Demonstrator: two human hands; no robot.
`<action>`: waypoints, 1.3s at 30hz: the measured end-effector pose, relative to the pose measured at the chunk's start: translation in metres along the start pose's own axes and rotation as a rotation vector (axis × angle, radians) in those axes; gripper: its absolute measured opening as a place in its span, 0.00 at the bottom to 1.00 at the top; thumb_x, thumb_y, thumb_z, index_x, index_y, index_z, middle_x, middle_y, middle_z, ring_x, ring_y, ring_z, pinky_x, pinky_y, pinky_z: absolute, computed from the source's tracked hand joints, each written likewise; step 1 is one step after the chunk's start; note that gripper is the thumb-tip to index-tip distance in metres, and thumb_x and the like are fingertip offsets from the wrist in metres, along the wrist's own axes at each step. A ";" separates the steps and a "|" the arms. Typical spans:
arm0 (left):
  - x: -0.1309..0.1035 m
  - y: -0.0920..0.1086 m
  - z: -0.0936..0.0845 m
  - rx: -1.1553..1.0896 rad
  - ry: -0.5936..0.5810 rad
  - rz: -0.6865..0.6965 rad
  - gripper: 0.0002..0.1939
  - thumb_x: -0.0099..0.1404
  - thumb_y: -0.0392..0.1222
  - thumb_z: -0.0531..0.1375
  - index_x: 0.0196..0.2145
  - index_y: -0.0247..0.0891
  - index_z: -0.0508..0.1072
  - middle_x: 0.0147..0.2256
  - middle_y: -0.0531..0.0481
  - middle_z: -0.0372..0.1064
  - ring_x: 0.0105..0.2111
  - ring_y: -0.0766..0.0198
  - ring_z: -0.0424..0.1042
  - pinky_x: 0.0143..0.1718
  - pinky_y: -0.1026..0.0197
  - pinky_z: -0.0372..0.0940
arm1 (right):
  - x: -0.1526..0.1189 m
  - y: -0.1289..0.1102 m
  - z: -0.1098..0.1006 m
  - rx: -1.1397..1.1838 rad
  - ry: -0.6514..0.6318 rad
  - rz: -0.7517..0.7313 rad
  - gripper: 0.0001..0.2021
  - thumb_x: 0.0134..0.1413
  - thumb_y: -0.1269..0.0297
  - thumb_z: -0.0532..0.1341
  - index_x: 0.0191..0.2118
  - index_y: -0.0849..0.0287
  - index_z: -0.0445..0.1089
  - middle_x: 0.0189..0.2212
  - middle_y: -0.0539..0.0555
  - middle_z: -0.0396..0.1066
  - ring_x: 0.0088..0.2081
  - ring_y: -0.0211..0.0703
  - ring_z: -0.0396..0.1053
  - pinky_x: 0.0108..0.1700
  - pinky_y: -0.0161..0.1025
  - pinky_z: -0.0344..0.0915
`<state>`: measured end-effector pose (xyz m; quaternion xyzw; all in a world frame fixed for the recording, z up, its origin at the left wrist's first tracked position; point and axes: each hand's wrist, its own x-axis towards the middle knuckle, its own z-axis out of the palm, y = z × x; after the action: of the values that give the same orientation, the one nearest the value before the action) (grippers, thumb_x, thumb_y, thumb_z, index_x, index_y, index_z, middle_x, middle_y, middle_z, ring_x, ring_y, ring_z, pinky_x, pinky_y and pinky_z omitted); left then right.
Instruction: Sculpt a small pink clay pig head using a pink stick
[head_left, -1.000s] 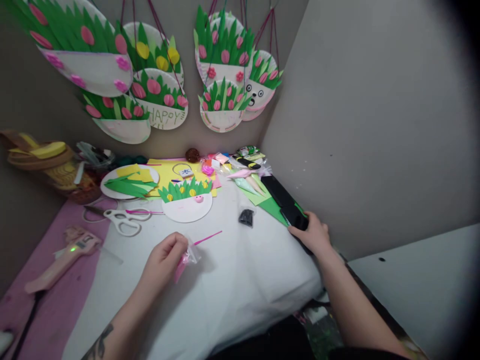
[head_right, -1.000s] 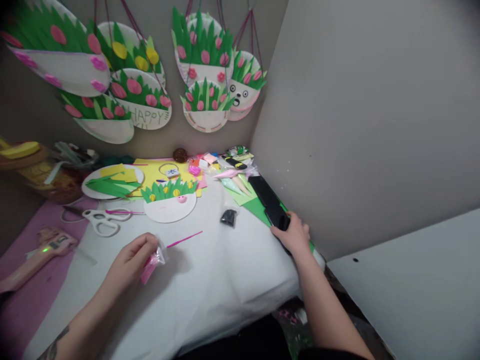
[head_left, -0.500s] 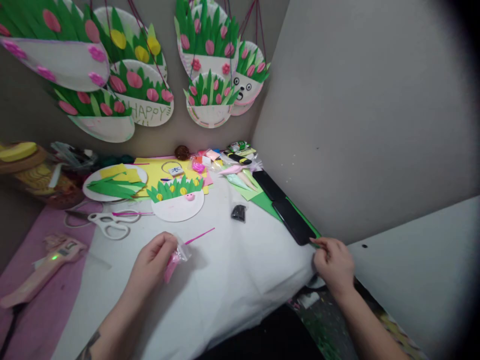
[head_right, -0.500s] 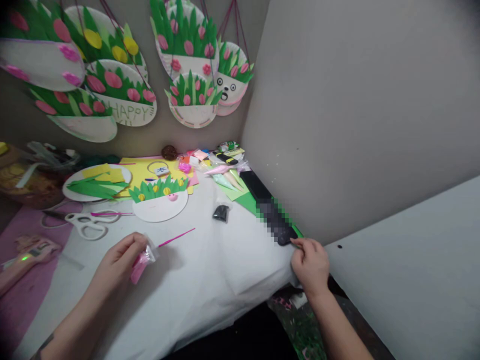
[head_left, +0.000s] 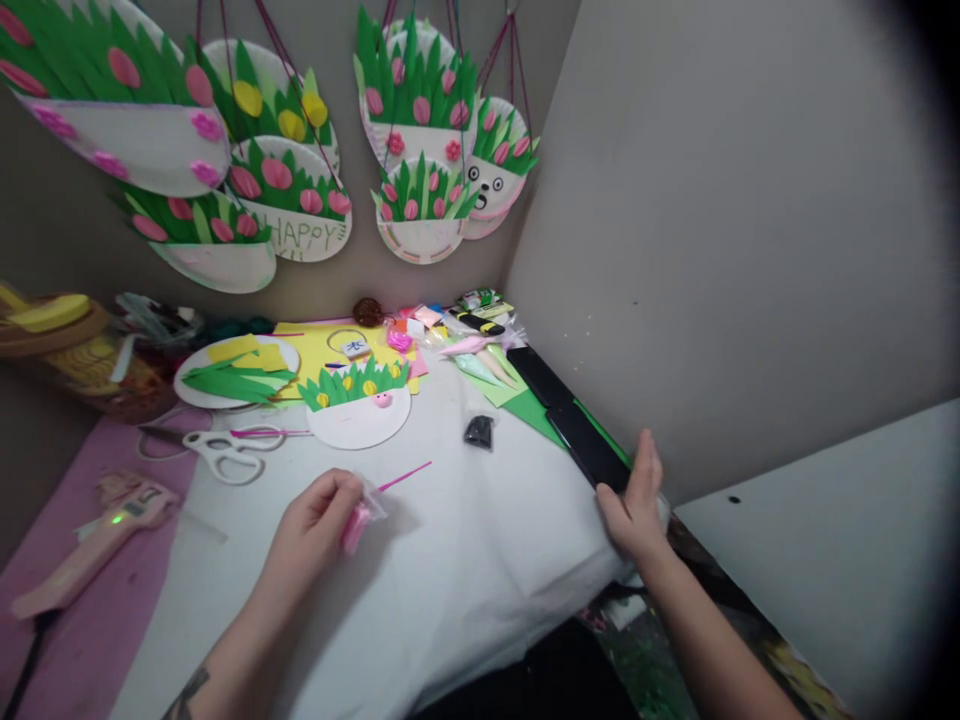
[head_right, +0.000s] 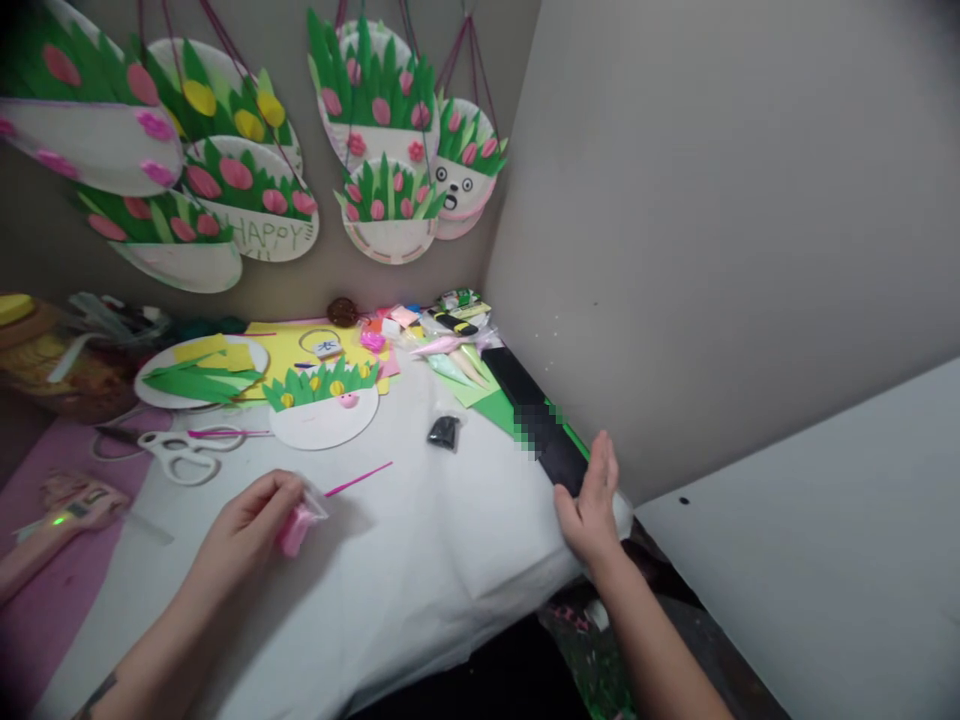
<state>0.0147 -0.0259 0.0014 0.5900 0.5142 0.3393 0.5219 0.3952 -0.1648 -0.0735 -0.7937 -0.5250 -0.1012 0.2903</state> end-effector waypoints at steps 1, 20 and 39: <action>0.001 -0.001 0.000 0.018 -0.020 0.031 0.18 0.61 0.55 0.57 0.23 0.38 0.66 0.19 0.55 0.63 0.23 0.66 0.61 0.27 0.67 0.56 | -0.001 -0.010 0.000 0.042 0.052 -0.006 0.35 0.57 0.60 0.51 0.67 0.68 0.39 0.66 0.70 0.47 0.67 0.62 0.43 0.62 0.61 0.50; -0.003 -0.008 0.003 0.082 -0.121 0.099 0.17 0.65 0.50 0.51 0.22 0.39 0.62 0.19 0.57 0.58 0.21 0.68 0.57 0.24 0.66 0.54 | 0.041 -0.241 0.049 1.301 -1.273 0.272 0.13 0.44 0.57 0.67 0.23 0.62 0.72 0.15 0.46 0.66 0.16 0.29 0.57 0.20 0.30 0.49; -0.004 -0.007 0.005 0.106 -0.165 0.064 0.19 0.66 0.52 0.50 0.22 0.40 0.61 0.16 0.58 0.58 0.17 0.69 0.57 0.20 0.66 0.53 | 0.078 -0.055 0.026 -0.303 -0.270 0.187 0.28 0.52 0.68 0.55 0.59 0.72 0.59 0.49 0.72 0.69 0.57 0.65 0.61 0.53 0.53 0.62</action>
<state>0.0170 -0.0318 -0.0058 0.6589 0.4677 0.2780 0.5195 0.3752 -0.0742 -0.0388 -0.8797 -0.4620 -0.0445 0.1031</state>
